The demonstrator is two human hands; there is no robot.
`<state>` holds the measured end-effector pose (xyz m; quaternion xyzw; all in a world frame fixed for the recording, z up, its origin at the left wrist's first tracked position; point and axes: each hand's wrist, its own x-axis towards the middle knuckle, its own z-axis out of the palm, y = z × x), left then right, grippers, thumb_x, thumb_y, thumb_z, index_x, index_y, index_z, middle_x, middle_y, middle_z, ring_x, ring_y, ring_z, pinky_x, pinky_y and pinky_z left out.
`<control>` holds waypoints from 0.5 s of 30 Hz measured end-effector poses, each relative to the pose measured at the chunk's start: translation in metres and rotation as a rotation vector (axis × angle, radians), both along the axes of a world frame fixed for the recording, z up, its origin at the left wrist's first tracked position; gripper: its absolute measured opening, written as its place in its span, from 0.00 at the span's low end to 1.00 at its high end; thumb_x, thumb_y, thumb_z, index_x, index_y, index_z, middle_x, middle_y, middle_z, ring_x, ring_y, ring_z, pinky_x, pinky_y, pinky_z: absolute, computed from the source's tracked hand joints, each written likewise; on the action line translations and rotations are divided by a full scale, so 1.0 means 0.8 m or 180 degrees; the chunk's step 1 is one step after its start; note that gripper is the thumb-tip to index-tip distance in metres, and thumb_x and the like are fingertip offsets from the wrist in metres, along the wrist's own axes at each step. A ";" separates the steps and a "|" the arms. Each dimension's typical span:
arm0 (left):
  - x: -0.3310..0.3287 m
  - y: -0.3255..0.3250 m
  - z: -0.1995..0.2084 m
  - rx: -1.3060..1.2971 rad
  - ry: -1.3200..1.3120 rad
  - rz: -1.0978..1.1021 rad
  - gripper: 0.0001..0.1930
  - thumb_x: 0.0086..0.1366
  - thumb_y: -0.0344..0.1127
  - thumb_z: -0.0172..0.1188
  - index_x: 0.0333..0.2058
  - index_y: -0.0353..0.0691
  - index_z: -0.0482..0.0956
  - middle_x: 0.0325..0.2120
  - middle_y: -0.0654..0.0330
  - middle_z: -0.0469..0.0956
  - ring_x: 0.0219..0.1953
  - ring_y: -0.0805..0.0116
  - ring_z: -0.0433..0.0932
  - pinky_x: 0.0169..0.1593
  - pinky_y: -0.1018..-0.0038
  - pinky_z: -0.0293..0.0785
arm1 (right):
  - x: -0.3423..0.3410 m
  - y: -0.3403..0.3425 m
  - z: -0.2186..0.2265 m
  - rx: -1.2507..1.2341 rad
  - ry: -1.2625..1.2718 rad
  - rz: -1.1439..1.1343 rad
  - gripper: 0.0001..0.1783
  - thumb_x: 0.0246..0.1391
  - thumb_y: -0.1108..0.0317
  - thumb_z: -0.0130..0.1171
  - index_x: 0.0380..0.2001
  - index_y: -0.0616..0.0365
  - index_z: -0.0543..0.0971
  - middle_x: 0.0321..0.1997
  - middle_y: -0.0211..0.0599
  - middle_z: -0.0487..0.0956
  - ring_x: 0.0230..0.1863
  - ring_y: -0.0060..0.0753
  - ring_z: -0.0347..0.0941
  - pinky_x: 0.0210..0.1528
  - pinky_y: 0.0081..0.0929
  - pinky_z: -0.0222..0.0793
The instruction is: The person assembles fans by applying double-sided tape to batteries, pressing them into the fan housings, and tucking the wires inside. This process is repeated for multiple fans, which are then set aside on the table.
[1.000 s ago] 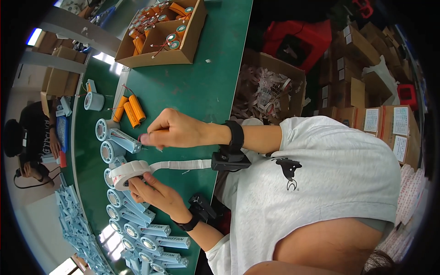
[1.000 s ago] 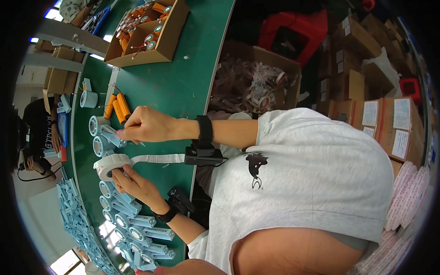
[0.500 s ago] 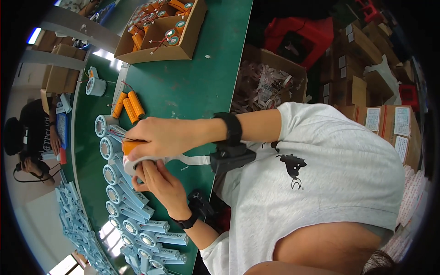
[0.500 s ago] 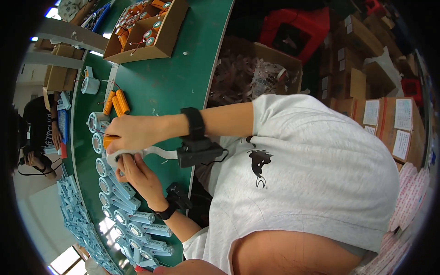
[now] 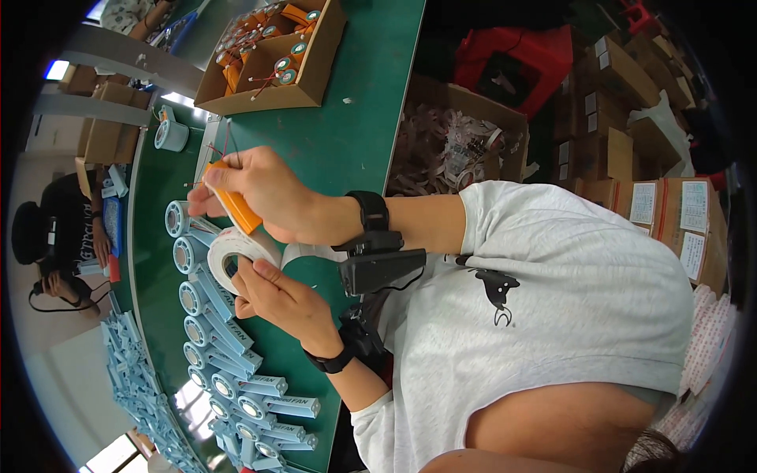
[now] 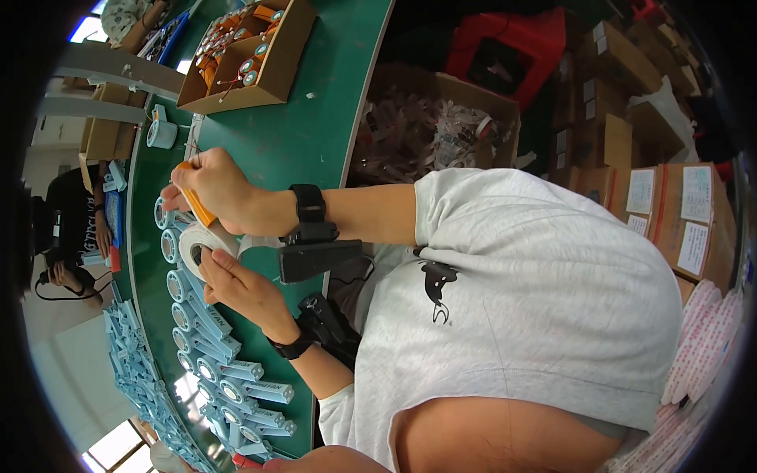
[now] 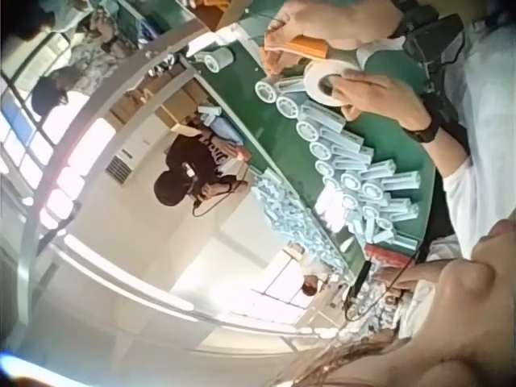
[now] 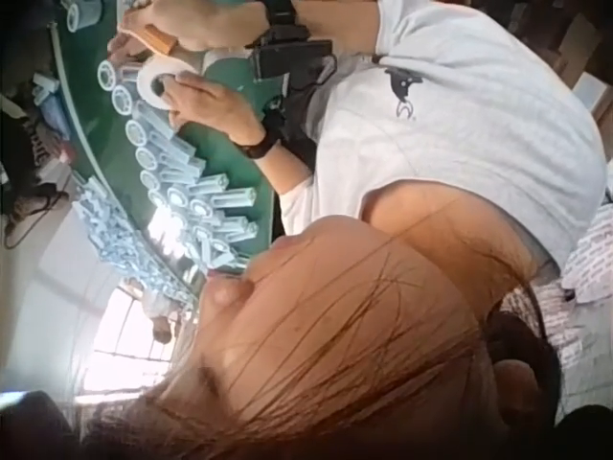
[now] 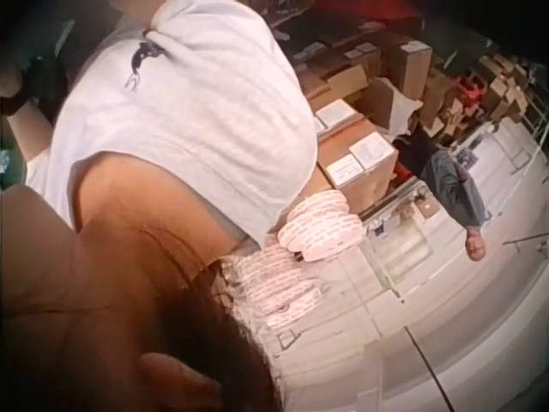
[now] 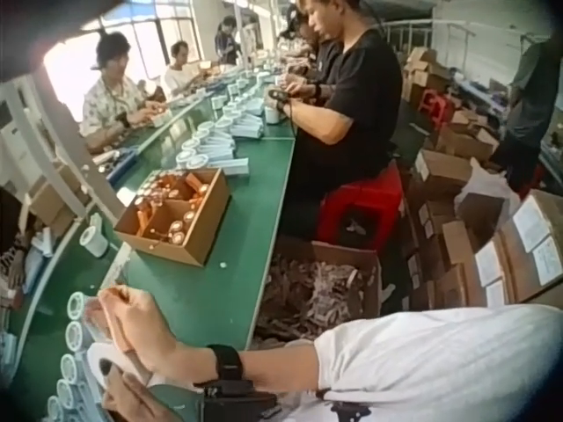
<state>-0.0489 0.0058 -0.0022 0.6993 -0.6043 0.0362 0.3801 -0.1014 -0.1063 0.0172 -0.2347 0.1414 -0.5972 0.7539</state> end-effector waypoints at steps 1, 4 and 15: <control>-0.013 0.006 -0.003 -0.0008 -0.0205 -0.0162 0.15 0.65 0.37 0.40 0.37 0.29 0.69 0.29 0.51 0.71 0.35 0.57 0.67 0.45 0.67 0.53 | -0.009 -0.006 0.006 0.0117 -0.0199 -0.0073 0.10 0.54 0.70 0.48 0.37 0.64 0.68 0.35 0.44 0.76 0.33 0.35 0.75 0.36 0.29 0.72; -0.026 0.002 -0.014 -0.0033 -0.0654 -0.0507 0.11 0.62 0.34 0.44 0.34 0.30 0.70 0.26 0.54 0.70 0.31 0.58 0.67 0.41 0.69 0.56 | -0.080 -0.095 0.048 -0.0856 -0.0927 -0.1796 0.08 0.54 0.73 0.47 0.37 0.63 0.69 0.38 0.47 0.74 0.41 0.35 0.73 0.43 0.30 0.69; 0.053 -0.140 0.059 -0.0882 -0.1137 -0.1535 0.14 0.49 0.23 0.58 0.37 0.42 0.75 0.31 0.54 0.77 0.31 0.57 0.77 0.35 0.74 0.71 | -0.143 -0.065 0.009 -0.2216 0.0108 -0.0180 0.16 0.52 0.70 0.52 0.44 0.62 0.70 0.41 0.46 0.73 0.45 0.39 0.71 0.47 0.32 0.67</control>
